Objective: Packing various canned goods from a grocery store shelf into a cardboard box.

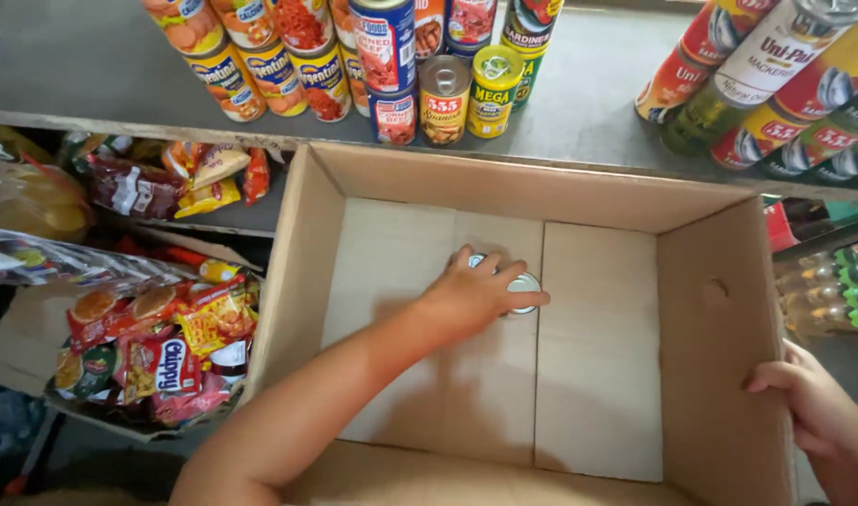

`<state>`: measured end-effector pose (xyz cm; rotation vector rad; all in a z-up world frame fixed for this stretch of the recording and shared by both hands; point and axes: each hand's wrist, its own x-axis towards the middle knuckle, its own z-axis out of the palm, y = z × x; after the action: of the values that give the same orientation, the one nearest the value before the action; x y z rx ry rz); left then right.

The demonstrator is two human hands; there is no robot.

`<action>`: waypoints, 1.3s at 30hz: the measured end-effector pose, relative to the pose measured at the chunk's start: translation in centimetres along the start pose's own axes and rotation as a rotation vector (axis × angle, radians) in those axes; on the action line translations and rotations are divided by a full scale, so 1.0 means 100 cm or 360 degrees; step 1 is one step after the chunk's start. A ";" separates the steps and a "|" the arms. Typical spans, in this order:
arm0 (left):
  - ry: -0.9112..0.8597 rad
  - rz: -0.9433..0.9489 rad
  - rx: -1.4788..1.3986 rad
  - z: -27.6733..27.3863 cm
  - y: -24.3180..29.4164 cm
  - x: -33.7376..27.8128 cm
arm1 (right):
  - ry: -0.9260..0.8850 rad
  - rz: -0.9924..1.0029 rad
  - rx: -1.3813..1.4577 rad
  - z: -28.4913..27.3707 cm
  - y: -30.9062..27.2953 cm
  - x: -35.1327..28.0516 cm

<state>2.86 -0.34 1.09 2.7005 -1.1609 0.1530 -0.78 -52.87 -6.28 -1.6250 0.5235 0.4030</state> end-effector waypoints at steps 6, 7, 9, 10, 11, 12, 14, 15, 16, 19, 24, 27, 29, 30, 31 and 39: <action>-0.0087 0.0012 -0.0122 0.009 -0.015 0.002 | 0.0036 0.0096 -0.0073 0.030 -0.018 0.004; -0.0099 0.0033 -0.0137 0.012 -0.014 0.001 | 0.0057 0.0113 -0.0063 0.033 -0.014 0.003; -0.0204 -0.0042 -0.0178 0.016 -0.015 0.001 | 0.0009 0.0125 -0.0089 0.040 -0.016 0.010; -0.0210 -0.0041 -0.0177 0.018 -0.018 0.000 | 0.0008 0.0128 -0.0085 0.045 -0.022 0.013; -0.0219 -0.0067 -0.0168 0.021 -0.022 -0.001 | 0.0020 0.0188 -0.0081 0.050 -0.027 0.016; -0.0235 -0.0091 -0.0171 0.025 -0.023 -0.002 | 0.0038 0.0261 -0.0078 0.053 -0.031 0.015; -0.0189 -0.0070 -0.0157 0.028 -0.025 -0.004 | 0.0047 0.0278 -0.0100 0.053 -0.027 0.012; -0.0130 -0.0053 -0.0133 0.030 -0.026 -0.004 | 0.0053 0.0278 -0.0126 0.052 -0.027 0.012; -0.0129 -0.0053 -0.0135 0.031 -0.029 -0.002 | 0.0054 0.0279 -0.0127 0.058 -0.033 0.009; -0.0036 -0.0009 -0.0087 0.035 -0.032 0.002 | 0.0077 0.0271 -0.0194 0.066 -0.044 -0.001; 0.0103 -0.0166 -0.0086 0.008 -0.033 -0.004 | 0.0461 -0.0147 -0.1637 0.127 -0.115 -0.057; 0.0017 -0.0334 -0.0091 0.013 -0.044 -0.010 | 0.0787 -0.0545 -0.2447 0.182 -0.164 -0.108; -0.0014 -0.0386 -0.0175 0.003 -0.050 -0.009 | 0.0719 -0.0957 -0.2485 0.205 -0.184 -0.119; -0.0054 -0.0427 -0.0275 -0.001 -0.049 -0.009 | 0.0647 -0.1350 -0.2503 0.215 -0.192 -0.128; -0.0062 -0.0426 -0.0283 0.001 -0.047 -0.009 | 0.0640 -0.1339 -0.2505 0.226 -0.198 -0.123; 0.0090 -0.0535 -0.0330 -0.014 -0.047 -0.010 | -0.0661 -0.1189 -0.2601 0.333 -0.202 -0.056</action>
<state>5.56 3.83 1.64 2.6370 -0.6527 0.0537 7.17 -17.73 9.53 -2.9377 -1.0515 0.6045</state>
